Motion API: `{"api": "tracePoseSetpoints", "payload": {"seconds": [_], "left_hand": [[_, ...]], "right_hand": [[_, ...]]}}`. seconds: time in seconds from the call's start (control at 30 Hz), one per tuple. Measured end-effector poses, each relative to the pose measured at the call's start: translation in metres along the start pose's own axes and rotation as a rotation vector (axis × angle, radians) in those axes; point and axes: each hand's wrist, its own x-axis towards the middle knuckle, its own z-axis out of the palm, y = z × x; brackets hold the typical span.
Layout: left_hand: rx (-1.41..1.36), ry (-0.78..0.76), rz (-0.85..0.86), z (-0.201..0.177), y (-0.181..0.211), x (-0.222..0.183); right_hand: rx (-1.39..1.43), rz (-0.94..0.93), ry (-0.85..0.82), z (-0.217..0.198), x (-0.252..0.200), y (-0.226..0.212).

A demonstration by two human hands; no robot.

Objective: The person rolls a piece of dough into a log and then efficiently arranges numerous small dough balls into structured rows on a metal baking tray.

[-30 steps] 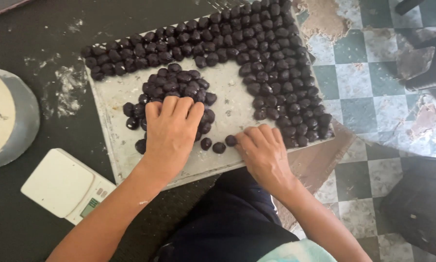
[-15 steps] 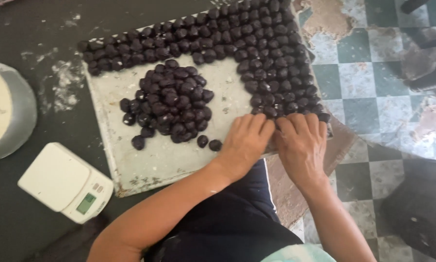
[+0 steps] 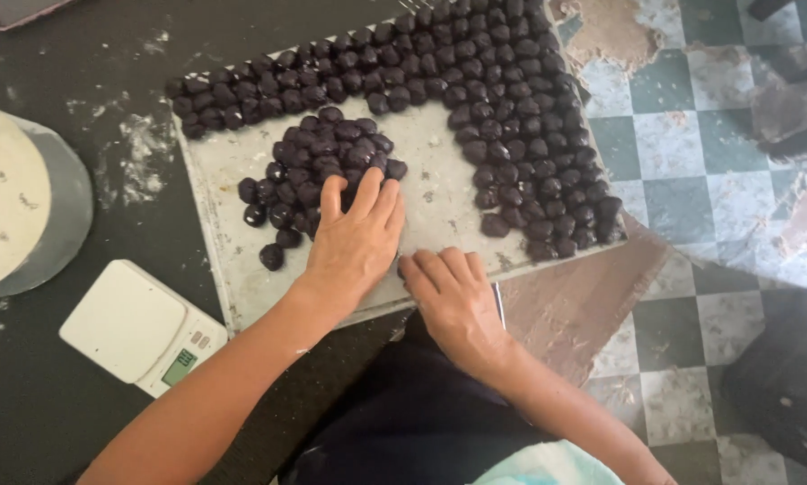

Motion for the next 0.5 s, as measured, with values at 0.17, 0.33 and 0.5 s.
{"api": "tracePoseSetpoints", "payload": {"seconds": [0.17, 0.33, 0.5], "left_hand": [[0.020, 0.021, -0.019, 0.020, 0.011, 0.000], [-0.053, -0.024, -0.076, -0.006, 0.012, 0.012], [-0.359, -0.079, -0.264, -0.027, 0.046, 0.032]], "right_hand": [[0.085, 0.014, 0.071, -0.006, 0.003, -0.002], [0.119, 0.075, 0.079, -0.023, -0.006, 0.016], [0.099, 0.132, 0.187, -0.052, -0.022, 0.049]]}}
